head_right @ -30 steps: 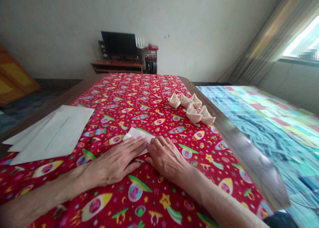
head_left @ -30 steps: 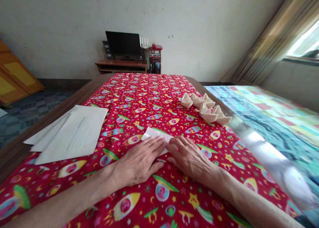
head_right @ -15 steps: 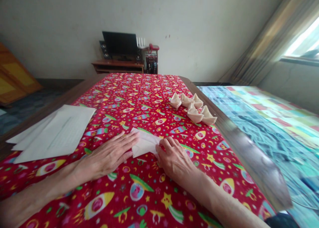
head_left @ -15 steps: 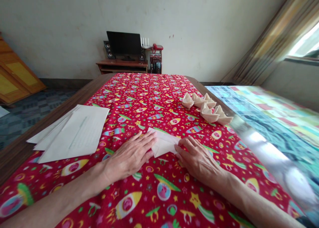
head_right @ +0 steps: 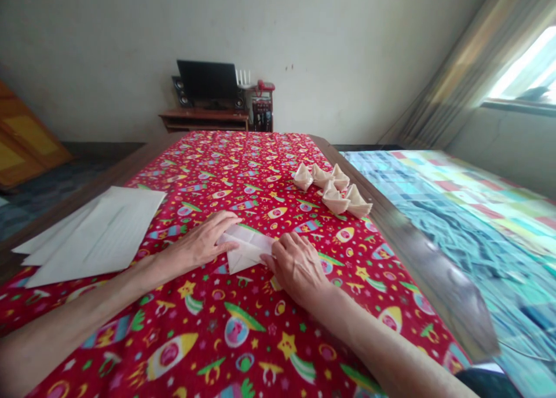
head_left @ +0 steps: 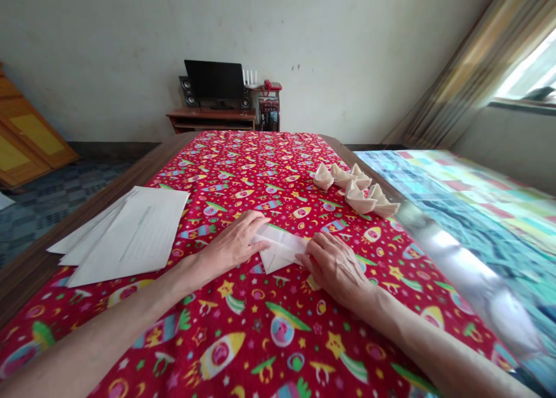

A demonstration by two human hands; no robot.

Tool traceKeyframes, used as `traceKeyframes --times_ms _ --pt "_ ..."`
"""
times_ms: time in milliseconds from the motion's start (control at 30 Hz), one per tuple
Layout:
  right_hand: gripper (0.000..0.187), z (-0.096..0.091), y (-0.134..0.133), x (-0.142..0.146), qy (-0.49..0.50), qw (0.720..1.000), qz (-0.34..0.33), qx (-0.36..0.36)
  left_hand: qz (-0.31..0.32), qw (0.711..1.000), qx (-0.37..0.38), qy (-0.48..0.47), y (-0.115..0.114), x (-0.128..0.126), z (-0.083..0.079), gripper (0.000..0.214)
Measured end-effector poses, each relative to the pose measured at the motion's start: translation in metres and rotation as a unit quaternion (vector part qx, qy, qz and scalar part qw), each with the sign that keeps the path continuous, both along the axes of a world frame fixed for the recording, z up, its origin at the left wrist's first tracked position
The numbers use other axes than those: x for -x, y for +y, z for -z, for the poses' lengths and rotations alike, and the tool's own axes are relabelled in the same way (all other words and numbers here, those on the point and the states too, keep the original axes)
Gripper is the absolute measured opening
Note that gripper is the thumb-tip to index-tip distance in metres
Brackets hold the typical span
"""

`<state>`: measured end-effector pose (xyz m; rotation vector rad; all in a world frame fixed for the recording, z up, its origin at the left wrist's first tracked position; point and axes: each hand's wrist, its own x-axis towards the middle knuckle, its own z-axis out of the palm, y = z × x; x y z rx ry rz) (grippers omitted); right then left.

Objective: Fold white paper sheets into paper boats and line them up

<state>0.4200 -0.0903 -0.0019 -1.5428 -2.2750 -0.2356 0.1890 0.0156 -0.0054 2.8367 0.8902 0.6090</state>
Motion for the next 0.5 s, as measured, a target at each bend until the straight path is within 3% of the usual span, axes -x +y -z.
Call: traceKeyframes --times_ms 167,300,500 --pt "0.022 0.001 0.011 -0.002 0.064 0.998 0.012 0.007 0.017 0.998 0.054 0.037 0.020 -0.009 -0.011 0.061" --pt "0.039 0.000 0.014 -0.005 0.091 0.995 0.007 0.032 0.008 0.993 0.104 0.063 0.020 -0.012 -0.022 0.052" --pt "0.035 0.006 0.028 -0.007 0.108 0.991 0.011 0.078 -0.027 0.975 0.218 0.042 0.015 -0.015 -0.029 0.040"
